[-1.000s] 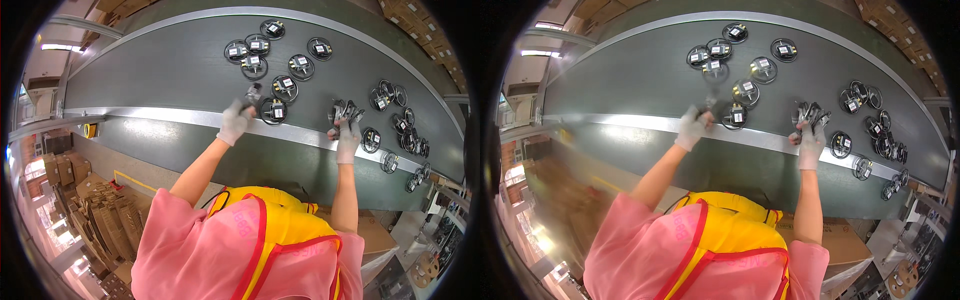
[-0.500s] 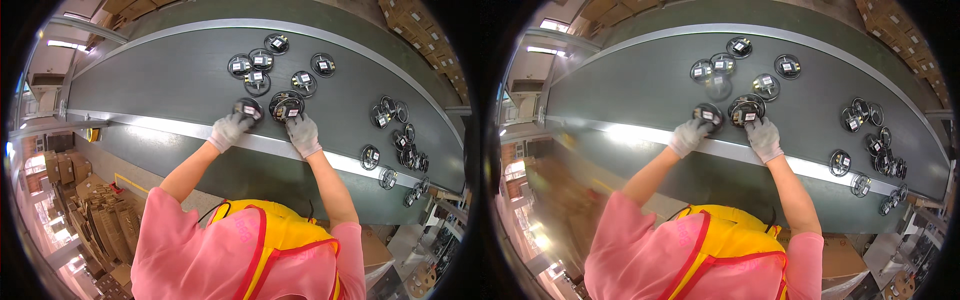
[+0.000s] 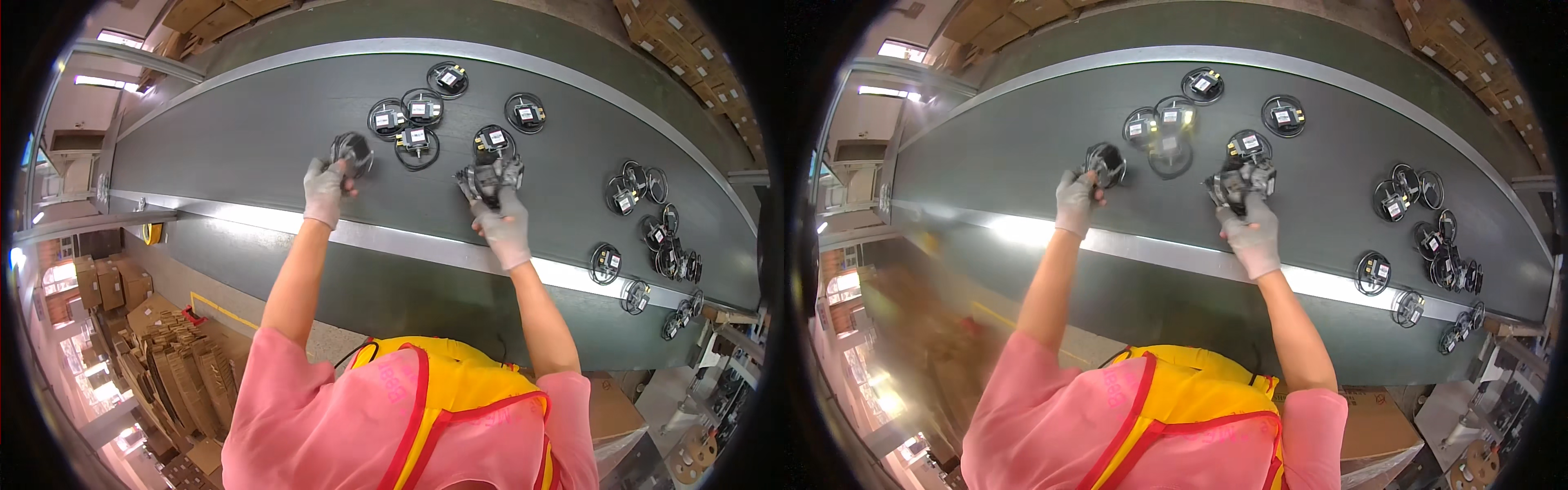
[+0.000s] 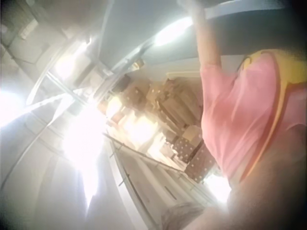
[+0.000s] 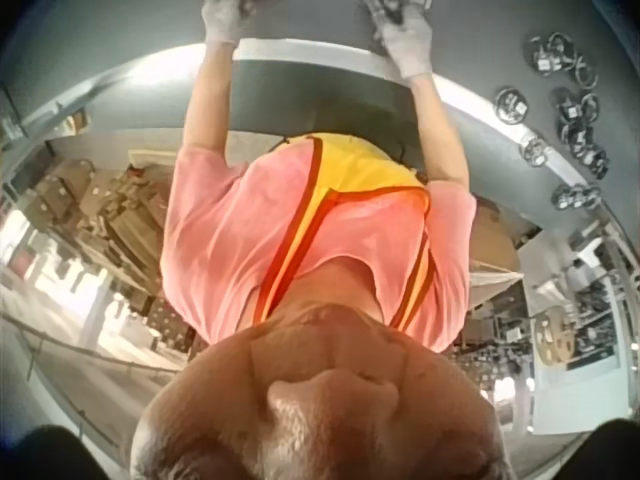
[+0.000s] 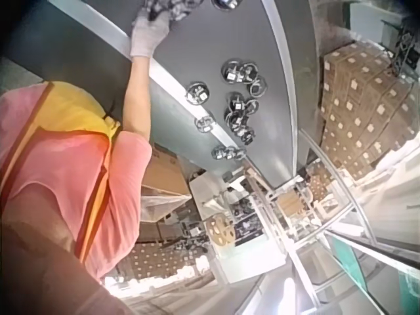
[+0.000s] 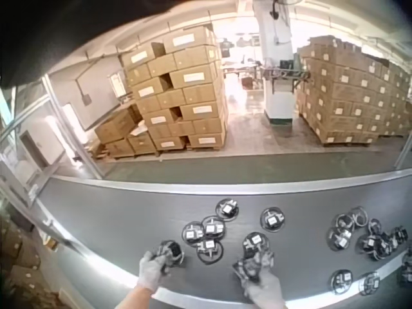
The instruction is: Picking electronic motor components from a conveyor belt and packing them into a partitioned shipping box.
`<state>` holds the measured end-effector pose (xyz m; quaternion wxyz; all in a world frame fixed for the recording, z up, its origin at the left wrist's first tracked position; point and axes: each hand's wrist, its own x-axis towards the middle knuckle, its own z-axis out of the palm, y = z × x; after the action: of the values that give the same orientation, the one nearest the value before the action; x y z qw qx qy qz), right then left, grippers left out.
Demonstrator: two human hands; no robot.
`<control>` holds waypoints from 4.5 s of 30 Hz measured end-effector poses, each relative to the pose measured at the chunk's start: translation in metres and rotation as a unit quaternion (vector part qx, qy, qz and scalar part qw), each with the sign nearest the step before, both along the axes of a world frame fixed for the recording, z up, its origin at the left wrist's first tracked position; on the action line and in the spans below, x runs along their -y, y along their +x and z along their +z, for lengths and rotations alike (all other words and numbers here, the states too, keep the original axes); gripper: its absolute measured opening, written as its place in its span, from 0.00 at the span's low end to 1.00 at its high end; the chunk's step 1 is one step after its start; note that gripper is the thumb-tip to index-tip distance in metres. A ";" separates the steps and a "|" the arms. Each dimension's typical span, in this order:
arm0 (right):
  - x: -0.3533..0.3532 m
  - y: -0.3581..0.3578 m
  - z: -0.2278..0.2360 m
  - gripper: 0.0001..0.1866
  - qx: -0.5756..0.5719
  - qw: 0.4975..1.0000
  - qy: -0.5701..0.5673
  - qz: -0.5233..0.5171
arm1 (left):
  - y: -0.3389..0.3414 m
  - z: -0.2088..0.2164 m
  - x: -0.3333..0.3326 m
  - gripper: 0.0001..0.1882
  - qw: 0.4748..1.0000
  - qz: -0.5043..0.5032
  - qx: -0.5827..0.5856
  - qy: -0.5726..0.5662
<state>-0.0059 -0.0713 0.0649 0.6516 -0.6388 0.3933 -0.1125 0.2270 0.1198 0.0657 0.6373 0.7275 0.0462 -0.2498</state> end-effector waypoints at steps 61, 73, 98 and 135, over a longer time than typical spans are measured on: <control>0.016 -0.074 0.011 0.09 0.069 0.976 0.080 -0.189 | -0.022 -0.044 0.113 0.13 0.945 -0.197 0.261 0.021; -0.034 -0.124 0.006 0.11 0.059 0.963 0.074 -0.253 | -0.004 -0.065 0.121 0.20 0.517 -0.512 0.656 0.199; -0.068 -0.171 0.071 0.09 0.080 0.940 0.073 -0.324 | -0.117 -0.010 0.072 0.12 0.698 -0.252 0.660 0.116; -0.271 -0.559 0.169 0.12 -0.056 0.526 -0.196 -0.826 | -0.232 0.062 0.112 0.35 0.765 -0.618 0.166 -0.071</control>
<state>-0.5650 0.1997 0.2337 0.1029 -0.1450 0.7486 -0.6387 -0.0053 0.0074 0.1280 0.3927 0.5815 -0.5377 -0.4674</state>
